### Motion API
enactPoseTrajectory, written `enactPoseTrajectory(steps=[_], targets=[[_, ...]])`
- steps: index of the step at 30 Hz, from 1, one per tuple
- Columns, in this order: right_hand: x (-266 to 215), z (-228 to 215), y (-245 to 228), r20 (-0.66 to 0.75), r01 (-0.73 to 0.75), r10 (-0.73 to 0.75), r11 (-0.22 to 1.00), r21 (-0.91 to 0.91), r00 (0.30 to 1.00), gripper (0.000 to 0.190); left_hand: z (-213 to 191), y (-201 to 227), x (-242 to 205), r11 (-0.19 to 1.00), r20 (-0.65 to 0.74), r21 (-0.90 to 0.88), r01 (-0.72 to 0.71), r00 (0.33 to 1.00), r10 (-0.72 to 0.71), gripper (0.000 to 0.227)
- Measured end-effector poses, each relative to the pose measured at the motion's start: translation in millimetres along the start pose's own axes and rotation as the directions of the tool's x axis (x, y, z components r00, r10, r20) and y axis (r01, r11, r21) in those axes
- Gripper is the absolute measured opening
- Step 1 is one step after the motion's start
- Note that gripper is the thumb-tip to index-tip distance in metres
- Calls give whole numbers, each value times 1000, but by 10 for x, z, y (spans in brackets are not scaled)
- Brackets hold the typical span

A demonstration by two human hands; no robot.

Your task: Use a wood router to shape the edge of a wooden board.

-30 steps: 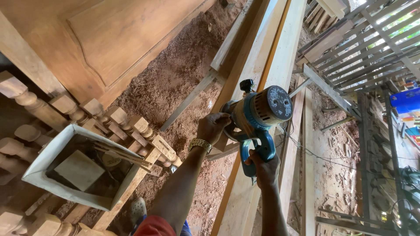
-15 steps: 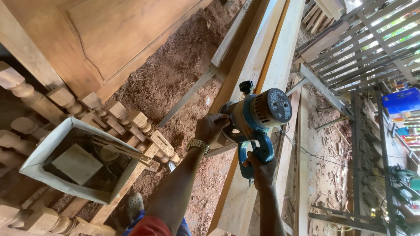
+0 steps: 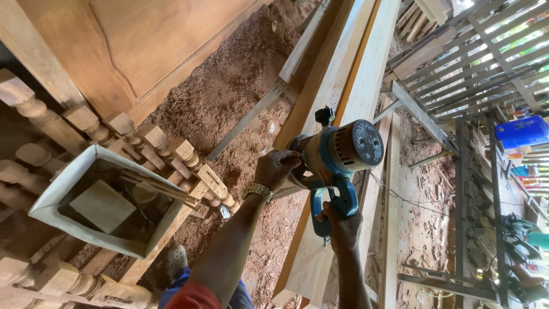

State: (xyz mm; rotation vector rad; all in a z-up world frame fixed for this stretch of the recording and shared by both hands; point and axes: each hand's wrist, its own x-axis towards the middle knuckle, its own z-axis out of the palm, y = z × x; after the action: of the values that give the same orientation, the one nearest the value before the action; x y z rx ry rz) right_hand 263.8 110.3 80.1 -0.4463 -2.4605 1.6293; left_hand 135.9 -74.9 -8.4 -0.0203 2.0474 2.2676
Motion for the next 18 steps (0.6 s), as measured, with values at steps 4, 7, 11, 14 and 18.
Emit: enactPoseTrajectory(steps=[4,7,11,14,18], targets=[[-83,36,-77,-10,-30,30,1000,6,1000,16,-40,18,-73,1000,0,-3,-12,1000,12,27],[-131,47,-56,-34,-69,69,997,20,997,19,-57,2,-111,1000,-2,3,-16,1000,16,26],[-201,-4,72,-43,-76,78,996,36,996,19,-78,-36,-167,999,-10,24,-44,999,44,26],[-276,16,10,-22,-38,38,999,3,999,16,-77,-100,-206,998,-4,27,-57,998,57,27],[-354,54,-62,-60,-95,95,995,0,994,19,-84,-159,-247,996,-20,27,-81,996,82,27]])
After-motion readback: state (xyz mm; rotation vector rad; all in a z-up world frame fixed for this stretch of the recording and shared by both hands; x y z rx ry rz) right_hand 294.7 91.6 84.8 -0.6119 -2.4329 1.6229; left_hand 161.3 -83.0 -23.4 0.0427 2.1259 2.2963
